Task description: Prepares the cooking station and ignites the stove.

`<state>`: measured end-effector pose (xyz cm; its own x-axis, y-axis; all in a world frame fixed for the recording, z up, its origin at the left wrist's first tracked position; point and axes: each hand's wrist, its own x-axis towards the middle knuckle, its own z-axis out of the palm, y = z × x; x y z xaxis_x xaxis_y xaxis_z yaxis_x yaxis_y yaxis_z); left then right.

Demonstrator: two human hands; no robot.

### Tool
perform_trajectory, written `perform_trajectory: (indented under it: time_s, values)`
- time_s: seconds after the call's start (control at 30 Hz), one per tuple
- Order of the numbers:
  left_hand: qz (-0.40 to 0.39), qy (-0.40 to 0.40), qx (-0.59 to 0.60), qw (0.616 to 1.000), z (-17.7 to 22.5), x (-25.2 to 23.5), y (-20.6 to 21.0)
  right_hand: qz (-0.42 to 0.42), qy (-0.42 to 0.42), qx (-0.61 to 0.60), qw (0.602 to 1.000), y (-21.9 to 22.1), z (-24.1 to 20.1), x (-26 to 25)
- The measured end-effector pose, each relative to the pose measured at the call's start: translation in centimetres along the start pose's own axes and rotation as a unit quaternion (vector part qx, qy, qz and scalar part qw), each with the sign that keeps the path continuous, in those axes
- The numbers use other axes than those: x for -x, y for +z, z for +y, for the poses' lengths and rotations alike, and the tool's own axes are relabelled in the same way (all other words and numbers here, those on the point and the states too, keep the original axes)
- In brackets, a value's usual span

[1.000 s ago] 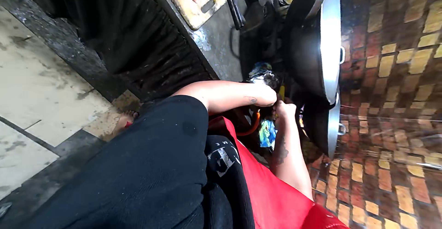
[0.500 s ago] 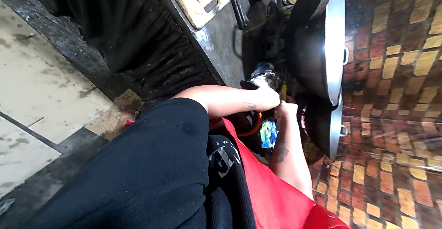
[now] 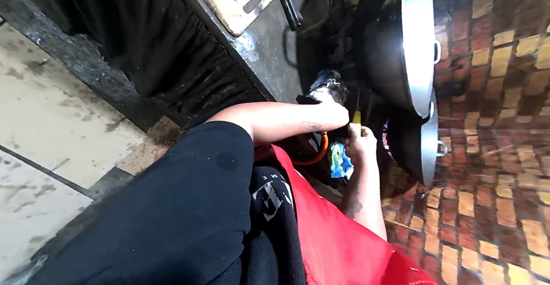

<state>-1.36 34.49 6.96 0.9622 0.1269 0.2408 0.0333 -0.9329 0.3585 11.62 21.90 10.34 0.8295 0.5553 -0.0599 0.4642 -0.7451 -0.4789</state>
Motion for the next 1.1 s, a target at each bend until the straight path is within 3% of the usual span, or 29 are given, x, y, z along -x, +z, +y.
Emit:
perform_trajectory:
  time_s: [0.13,0.37,0.57,0.7,0.8,0.87,0.93,0.97,1.03,1.1]
  values:
    - [-0.031,0.023,-0.047,0.998,0.1,-0.9,-0.6,0.018,0.027,-0.061,0.998,-2.6,2.9,2.7]
    - [-0.081,-0.029,-0.061,0.994,1.3,-2.7,-0.6,0.106,0.084,-0.107,0.985,-5.3,10.6,5.5]
    - [-0.079,-0.089,-0.044,0.992,1.7,-3.8,-0.9,0.134,0.112,-0.043,0.984,-4.8,14.2,4.3]
    - [-0.033,-0.007,0.0,0.999,4.2,-1.4,-0.6,0.135,0.119,0.011,0.984,-4.0,14.6,0.3]
    - [-0.218,0.063,0.089,0.97,5.7,0.7,3.4,0.125,0.106,0.056,0.985,-3.2,15.1,-2.5]
    - [-0.377,0.048,0.107,0.919,5.9,1.9,7.3,0.147,0.085,0.079,0.982,-2.9,15.4,-2.6]
    - [-0.478,0.009,0.119,0.87,5.4,2.5,10.8,0.173,0.059,0.05,0.982,-3.3,15.4,0.0]
    - [-0.507,-0.01,0.129,0.852,4.9,2.5,12.0,0.149,0.054,0.009,0.987,-3.5,15.5,2.0]
    - [-0.535,-0.058,0.162,0.827,4.0,2.2,13.4,-0.016,0.085,-0.12,0.989,-2.4,16.5,5.7]
    - [-0.541,-0.114,0.192,0.811,3.2,1.9,14.2,-0.208,0.176,-0.256,0.927,3.4,18.9,7.2]
